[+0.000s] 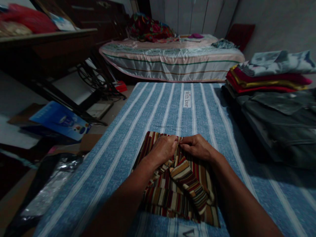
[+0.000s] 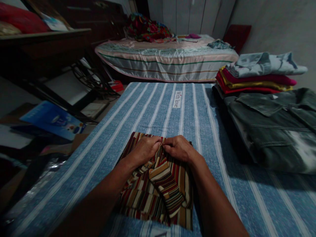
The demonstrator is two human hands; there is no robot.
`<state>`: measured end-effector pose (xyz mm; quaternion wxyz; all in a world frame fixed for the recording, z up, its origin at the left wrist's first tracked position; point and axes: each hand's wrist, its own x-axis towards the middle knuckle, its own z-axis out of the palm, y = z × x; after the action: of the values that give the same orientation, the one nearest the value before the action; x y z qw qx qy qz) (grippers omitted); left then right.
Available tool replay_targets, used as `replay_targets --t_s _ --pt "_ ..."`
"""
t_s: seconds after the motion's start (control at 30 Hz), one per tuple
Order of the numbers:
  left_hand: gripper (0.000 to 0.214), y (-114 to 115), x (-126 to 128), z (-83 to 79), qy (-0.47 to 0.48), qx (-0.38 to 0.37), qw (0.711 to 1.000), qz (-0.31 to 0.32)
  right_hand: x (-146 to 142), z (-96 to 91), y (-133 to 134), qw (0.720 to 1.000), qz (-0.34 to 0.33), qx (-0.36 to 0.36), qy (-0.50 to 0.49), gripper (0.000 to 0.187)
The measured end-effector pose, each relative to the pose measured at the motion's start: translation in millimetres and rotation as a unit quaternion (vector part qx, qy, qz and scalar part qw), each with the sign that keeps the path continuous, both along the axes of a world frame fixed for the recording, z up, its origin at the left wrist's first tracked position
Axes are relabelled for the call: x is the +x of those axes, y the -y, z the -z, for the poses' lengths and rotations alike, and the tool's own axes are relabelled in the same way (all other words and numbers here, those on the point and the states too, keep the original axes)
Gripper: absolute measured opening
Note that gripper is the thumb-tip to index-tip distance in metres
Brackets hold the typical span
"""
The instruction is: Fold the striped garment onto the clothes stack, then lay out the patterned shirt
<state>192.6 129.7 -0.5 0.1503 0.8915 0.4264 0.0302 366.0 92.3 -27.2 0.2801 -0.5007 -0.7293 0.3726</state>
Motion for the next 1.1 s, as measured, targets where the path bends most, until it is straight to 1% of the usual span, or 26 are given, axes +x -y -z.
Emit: replay_targets --t_s 0.17,0.27,0.43,0.53,0.63,0.77,0.87,0.93,1.03,1.1 --pt "0.022 -1.8 -0.7 -1.5 0.021 -0.014 1.000 0.007 0.4 1.3 -0.3 0.998 0.013 -0.013 -0.067 0.022" --pt "0.023 -1.9 -0.9 -0.8 0.026 -0.012 1.000 0.008 0.0 2.0 -0.4 0.997 0.003 -0.007 -0.076 0.026" --pt "0.024 -0.1 0.6 0.3 -0.016 -0.002 1.000 0.003 0.3 6.0 -1.7 1.000 0.005 0.009 -0.021 0.028" --pt "0.024 0.9 1.8 -1.3 -0.029 0.003 1.000 0.004 -0.3 4.9 -1.5 1.000 0.004 0.019 0.016 0.027" --pt "0.024 2.6 2.8 -3.2 -0.038 0.008 0.999 0.000 -1.9 -1.3 -0.3 0.998 0.001 0.030 0.050 0.027" --pt "0.024 3.5 2.9 -2.3 -0.031 0.015 0.999 -0.014 -4.8 -13.7 2.1 0.992 0.001 0.039 0.120 0.027" --pt "0.022 -0.5 -0.4 1.0 0.015 -0.003 1.000 -0.020 -5.9 -21.5 4.6 0.985 -0.004 0.049 0.164 0.025" --pt "0.021 -4.7 -4.0 3.2 0.073 -0.039 0.996 -0.014 -5.0 -23.9 5.9 0.986 -0.011 0.044 0.161 0.024" --pt "0.020 -9.5 -9.1 4.6 0.149 -0.107 0.983 -0.004 -2.0 -22.6 6.6 0.995 -0.019 0.017 0.097 0.023" --pt "0.020 -10.7 -10.7 4.4 0.177 -0.139 0.974 -0.001 0.0 -20.0 6.4 0.998 -0.020 -0.001 0.054 0.023"
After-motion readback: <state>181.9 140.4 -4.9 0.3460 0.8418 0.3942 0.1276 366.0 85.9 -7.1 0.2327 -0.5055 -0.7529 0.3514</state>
